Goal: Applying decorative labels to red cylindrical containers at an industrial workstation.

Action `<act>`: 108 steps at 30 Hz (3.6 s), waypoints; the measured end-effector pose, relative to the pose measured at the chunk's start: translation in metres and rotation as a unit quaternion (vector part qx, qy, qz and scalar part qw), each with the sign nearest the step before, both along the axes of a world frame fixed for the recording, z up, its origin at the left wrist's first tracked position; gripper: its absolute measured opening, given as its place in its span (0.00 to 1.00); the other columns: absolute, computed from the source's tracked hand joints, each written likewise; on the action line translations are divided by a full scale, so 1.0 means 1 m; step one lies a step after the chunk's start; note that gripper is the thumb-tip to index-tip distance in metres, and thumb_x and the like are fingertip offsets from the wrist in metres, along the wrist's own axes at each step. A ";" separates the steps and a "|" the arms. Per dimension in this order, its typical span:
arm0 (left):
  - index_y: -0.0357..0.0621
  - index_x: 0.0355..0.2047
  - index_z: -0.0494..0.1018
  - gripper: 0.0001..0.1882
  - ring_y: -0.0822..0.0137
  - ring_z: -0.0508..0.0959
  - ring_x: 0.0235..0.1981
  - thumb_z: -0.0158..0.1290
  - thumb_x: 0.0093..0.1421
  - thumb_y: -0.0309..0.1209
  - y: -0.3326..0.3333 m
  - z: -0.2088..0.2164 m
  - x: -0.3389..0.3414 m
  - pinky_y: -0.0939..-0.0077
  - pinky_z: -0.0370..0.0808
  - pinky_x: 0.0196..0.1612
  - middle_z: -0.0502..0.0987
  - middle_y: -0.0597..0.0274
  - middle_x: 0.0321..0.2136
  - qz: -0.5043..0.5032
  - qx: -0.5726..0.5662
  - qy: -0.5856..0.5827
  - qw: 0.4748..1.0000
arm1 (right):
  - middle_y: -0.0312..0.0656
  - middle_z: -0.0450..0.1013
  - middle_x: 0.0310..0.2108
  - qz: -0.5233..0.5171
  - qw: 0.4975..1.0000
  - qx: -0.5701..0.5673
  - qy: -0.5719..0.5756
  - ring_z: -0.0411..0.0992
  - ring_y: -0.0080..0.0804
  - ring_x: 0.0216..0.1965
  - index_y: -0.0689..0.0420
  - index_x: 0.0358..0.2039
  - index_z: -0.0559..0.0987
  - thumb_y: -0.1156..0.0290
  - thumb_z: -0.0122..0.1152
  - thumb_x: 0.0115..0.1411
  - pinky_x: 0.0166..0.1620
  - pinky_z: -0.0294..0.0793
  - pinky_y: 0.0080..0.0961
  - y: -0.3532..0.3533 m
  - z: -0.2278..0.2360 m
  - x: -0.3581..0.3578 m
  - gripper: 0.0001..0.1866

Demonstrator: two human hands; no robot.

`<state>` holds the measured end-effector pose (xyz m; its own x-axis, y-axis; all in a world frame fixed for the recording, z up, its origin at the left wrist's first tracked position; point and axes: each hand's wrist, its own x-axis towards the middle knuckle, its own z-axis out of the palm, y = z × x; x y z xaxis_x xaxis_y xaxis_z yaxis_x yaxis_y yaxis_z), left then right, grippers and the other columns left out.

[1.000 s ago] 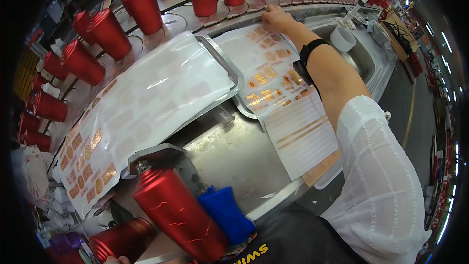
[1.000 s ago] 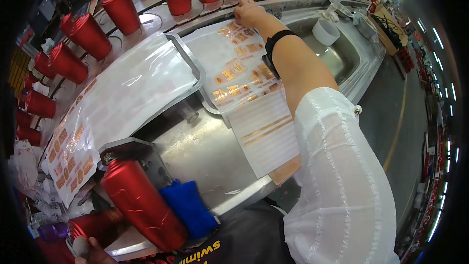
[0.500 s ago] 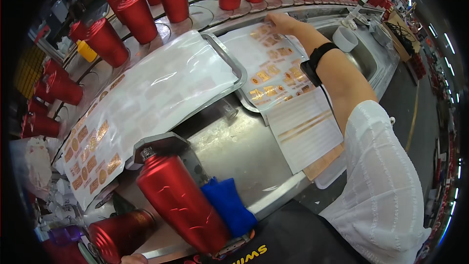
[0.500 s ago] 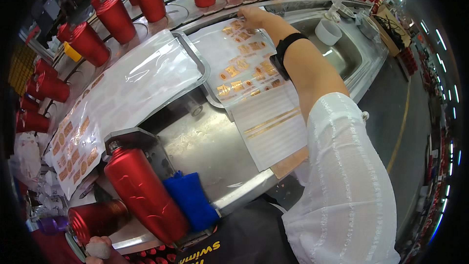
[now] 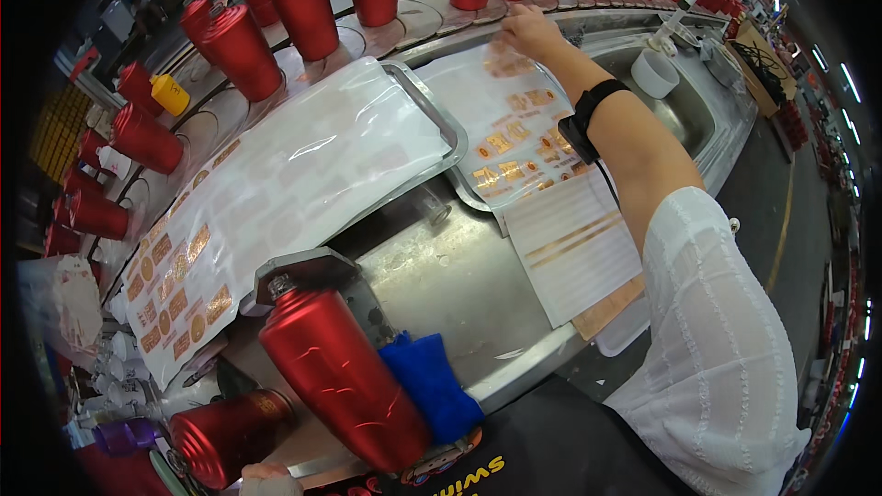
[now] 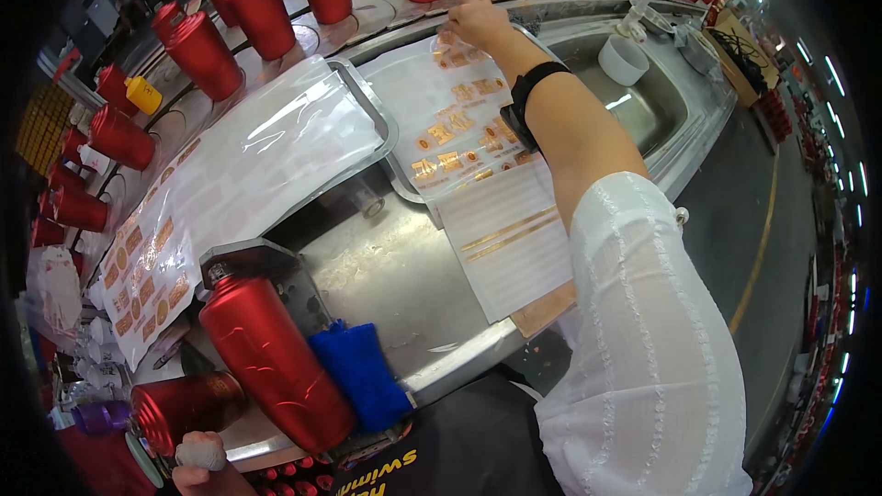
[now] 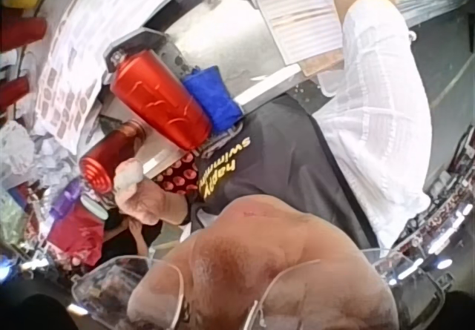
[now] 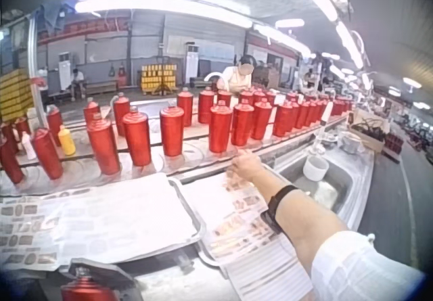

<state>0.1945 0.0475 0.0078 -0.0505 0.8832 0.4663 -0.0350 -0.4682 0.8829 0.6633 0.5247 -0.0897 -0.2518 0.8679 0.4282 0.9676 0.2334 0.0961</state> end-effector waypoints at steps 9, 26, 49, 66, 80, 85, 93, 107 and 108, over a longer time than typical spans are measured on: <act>0.32 0.47 0.71 0.27 0.44 0.71 0.48 0.52 0.61 0.46 0.014 -0.006 0.011 0.53 0.67 0.52 0.73 0.38 0.44 -0.012 -0.004 0.028 1.000 | 0.43 0.71 0.40 0.081 0.991 -0.039 0.097 0.69 0.44 0.45 0.53 0.34 0.82 0.59 0.61 0.52 0.47 0.71 0.40 -0.003 0.040 -0.005 0.13; 0.37 0.50 0.69 0.23 0.58 0.71 0.46 0.57 0.54 0.30 0.156 0.064 0.110 0.70 0.66 0.51 0.71 0.50 0.44 0.035 0.056 0.300 0.952 | 0.42 0.70 0.44 0.433 0.874 -0.070 0.212 0.70 0.33 0.45 0.60 0.29 0.77 0.71 0.64 0.55 0.47 0.69 0.28 -0.191 0.167 -0.103 0.06; 0.35 0.31 0.71 0.05 0.70 0.69 0.22 0.53 0.60 0.25 0.142 0.058 0.127 0.76 0.67 0.26 0.70 0.58 0.25 0.016 0.002 0.268 0.963 | 0.49 0.68 0.49 0.425 0.748 -0.177 0.478 0.69 0.42 0.50 0.59 0.33 0.78 0.69 0.64 0.56 0.49 0.69 0.31 -0.300 0.102 -0.135 0.08; 0.36 0.38 0.70 0.06 0.81 0.67 0.28 0.51 0.62 0.25 0.132 0.024 0.095 0.86 0.66 0.32 0.68 0.71 0.28 -0.061 -0.154 0.069 0.984 | 0.52 0.67 0.54 -0.124 0.939 -0.316 0.060 0.69 0.47 0.50 0.60 0.46 0.79 0.41 0.58 0.53 0.52 0.70 0.42 -0.173 0.023 -0.060 0.34; 0.35 0.52 0.67 0.16 0.77 0.73 0.34 0.47 0.63 0.21 0.122 0.017 0.089 0.83 0.71 0.37 0.75 0.62 0.39 -0.134 -0.154 0.036 0.978 | 0.48 0.72 0.44 0.350 0.895 -0.112 0.254 0.69 0.45 0.48 0.61 0.41 0.77 0.67 0.61 0.57 0.52 0.68 0.33 -0.266 0.123 -0.146 0.14; 0.37 0.54 0.67 0.18 0.81 0.71 0.36 0.47 0.63 0.20 0.115 0.013 0.082 0.87 0.69 0.39 0.74 0.65 0.41 -0.146 -0.157 -0.027 0.976 | 0.45 0.72 0.43 0.278 0.928 -0.063 0.239 0.70 0.41 0.47 0.59 0.37 0.78 0.68 0.62 0.57 0.50 0.68 0.33 -0.257 0.112 -0.127 0.10; 0.38 0.57 0.65 0.22 0.82 0.69 0.31 0.48 0.61 0.19 0.109 0.009 0.089 0.86 0.67 0.34 0.71 0.66 0.39 -0.124 -0.108 0.071 0.984 | 0.39 0.72 0.44 0.343 0.709 -0.410 0.460 0.69 0.24 0.44 0.59 0.41 0.77 0.60 0.61 0.60 0.48 0.68 0.23 -0.292 0.122 -0.174 0.16; 0.33 0.59 0.59 0.36 0.51 0.67 0.56 0.60 0.54 0.37 0.059 -0.007 0.047 0.61 0.62 0.58 0.66 0.45 0.55 0.058 0.042 0.303 0.950 | 0.51 0.74 0.32 0.117 0.982 -0.136 0.051 0.73 0.46 0.35 0.59 0.28 0.81 0.58 0.62 0.53 0.39 0.71 0.38 -0.084 0.021 -0.057 0.15; 0.33 0.60 0.58 0.39 0.48 0.64 0.57 0.60 0.54 0.39 0.051 -0.010 0.041 0.59 0.59 0.60 0.64 0.43 0.57 0.068 0.034 0.346 0.935 | 0.52 0.74 0.32 0.074 0.985 -0.149 0.035 0.73 0.48 0.36 0.59 0.28 0.81 0.59 0.63 0.52 0.40 0.71 0.40 -0.078 -0.001 -0.055 0.15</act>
